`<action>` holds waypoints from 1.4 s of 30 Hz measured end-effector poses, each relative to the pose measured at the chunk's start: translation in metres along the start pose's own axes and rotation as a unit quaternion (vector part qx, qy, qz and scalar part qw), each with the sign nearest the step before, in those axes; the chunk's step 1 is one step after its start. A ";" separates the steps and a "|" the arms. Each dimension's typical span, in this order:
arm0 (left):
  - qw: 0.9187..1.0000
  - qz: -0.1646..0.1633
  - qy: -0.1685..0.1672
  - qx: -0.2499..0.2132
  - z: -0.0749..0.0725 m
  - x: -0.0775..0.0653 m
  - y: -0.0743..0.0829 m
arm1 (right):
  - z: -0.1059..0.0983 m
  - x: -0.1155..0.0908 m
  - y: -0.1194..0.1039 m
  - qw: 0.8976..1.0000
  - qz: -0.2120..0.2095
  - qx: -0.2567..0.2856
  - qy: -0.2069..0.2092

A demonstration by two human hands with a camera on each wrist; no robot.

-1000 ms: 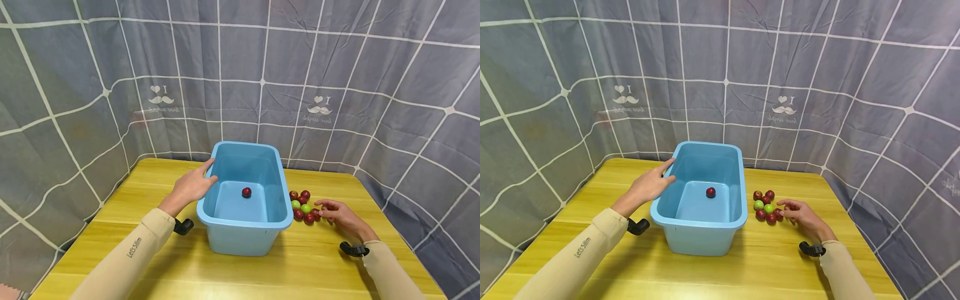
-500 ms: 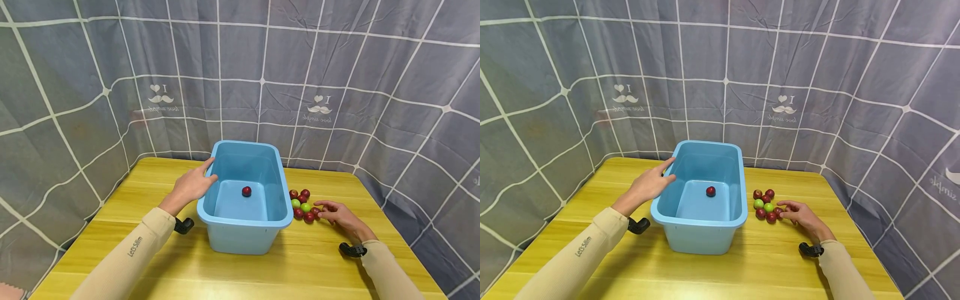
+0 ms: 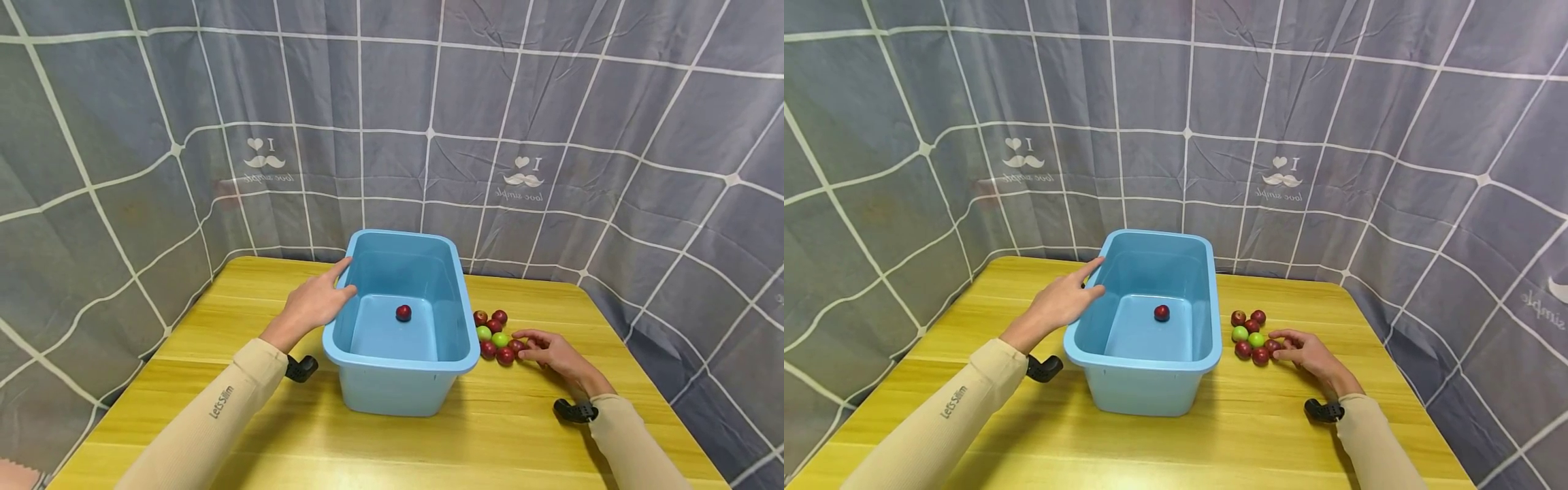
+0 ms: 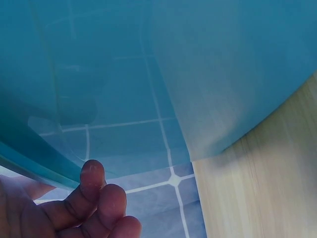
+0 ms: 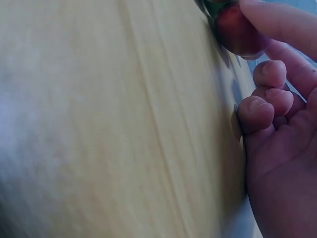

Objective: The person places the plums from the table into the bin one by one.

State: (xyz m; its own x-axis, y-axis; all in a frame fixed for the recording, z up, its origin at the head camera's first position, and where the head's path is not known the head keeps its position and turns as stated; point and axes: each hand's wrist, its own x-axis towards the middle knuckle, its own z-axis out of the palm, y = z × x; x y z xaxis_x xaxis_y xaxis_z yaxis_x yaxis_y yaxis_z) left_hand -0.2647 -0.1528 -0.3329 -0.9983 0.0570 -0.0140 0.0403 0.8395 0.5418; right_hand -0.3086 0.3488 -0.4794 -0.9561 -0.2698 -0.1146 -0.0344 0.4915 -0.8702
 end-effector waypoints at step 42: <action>1.000 -0.003 0.005 0.005 0.001 0.000 0.001 | -0.006 0.000 -0.001 1.000 -0.020 -0.004 0.012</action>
State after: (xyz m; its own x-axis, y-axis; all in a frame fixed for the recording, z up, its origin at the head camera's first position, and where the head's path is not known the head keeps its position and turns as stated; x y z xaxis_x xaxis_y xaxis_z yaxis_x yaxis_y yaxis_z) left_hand -0.2648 -0.1509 -0.3333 -0.9988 0.0474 -0.0090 0.0353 0.8457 0.5325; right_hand -0.3100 0.3533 -0.4752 -0.9604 -0.2700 -0.0684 -0.0751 0.4874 -0.8699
